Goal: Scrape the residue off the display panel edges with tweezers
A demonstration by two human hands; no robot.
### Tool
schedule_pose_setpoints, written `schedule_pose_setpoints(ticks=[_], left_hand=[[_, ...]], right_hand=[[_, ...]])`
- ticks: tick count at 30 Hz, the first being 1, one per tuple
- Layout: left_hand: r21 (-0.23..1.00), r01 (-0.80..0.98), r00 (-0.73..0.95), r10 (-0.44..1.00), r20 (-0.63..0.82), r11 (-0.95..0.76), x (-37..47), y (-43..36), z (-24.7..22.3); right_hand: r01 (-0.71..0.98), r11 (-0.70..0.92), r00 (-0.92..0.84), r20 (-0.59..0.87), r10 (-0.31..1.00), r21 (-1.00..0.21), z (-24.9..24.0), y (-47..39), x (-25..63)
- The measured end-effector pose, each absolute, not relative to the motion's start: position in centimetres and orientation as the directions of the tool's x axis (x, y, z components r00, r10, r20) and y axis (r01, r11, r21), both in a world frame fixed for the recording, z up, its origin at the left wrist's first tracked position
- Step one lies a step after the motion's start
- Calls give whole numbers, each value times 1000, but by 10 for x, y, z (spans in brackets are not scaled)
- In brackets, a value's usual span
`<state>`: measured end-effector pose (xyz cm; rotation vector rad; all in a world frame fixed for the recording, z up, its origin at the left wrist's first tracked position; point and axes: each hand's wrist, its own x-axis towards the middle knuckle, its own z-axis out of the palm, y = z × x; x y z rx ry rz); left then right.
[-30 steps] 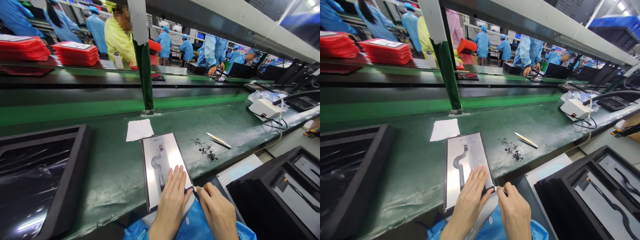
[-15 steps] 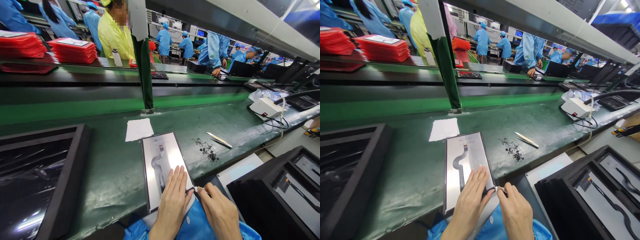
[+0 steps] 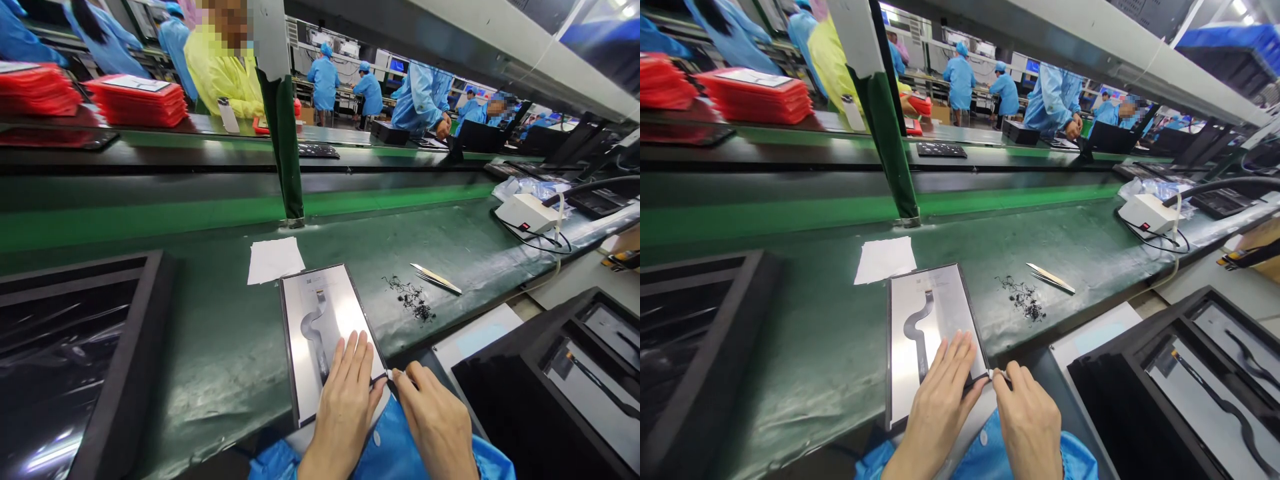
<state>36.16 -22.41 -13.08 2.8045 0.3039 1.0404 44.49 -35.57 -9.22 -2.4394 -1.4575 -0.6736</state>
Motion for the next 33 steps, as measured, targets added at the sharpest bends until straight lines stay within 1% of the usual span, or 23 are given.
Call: schedule_pose_setpoints(ticks=[7, 16, 19, 20, 21, 23, 25, 26, 28, 29, 30, 31, 33], left_hand=[[181, 143, 750, 226, 621, -973, 361, -224, -130], [248, 126, 738, 258, 624, -961, 360, -224, -133], [260, 123, 735, 264, 624, -958, 361, -224, -135], [260, 123, 734, 264, 626, -958, 361, -224, -135], [260, 126, 732, 266, 627, -957, 361, -224, -135], [270, 129, 731, 276, 625, -954, 361, -223, -132], [292, 118, 725, 283, 628, -949, 359, -222, -127], [308, 100, 717, 283, 637, -946, 357, -222, -124], [358, 17, 686, 271, 675, -934, 353, -223, -118], [409, -51, 668, 273, 692, -911, 351, -226, -116], [489, -126, 662, 294, 689, -863, 349, -229, -114], [598, -188, 680, 336, 652, -779, 347, -232, -113], [828, -206, 785, 418, 458, -521, 344, -241, -111]], right_hand=[[877, -480, 406, 487, 773, 31, -90, -355, 444], [875, -483, 421, 471, 775, 13, -90, -355, 442], [875, -484, 439, 461, 771, -25, -90, -353, 445], [874, -482, 456, 459, 762, -67, -89, -353, 448], [867, -480, 485, 455, 747, -136, -88, -354, 451], [810, -471, 586, 430, 687, -350, -85, -357, 457], [687, -439, 700, 366, 613, -579, -82, -363, 461], [625, -413, 737, 327, 591, -662, -82, -367, 460], [556, -344, 747, 274, 605, -757, -87, -376, 453], [544, -298, 728, 266, 631, -784, -91, -379, 447], [532, -250, 703, 258, 663, -809, -96, -383, 441], [516, -216, 708, 270, 652, -829, -102, -386, 434], [470, -185, 726, 258, 637, -863, -114, -391, 423]])
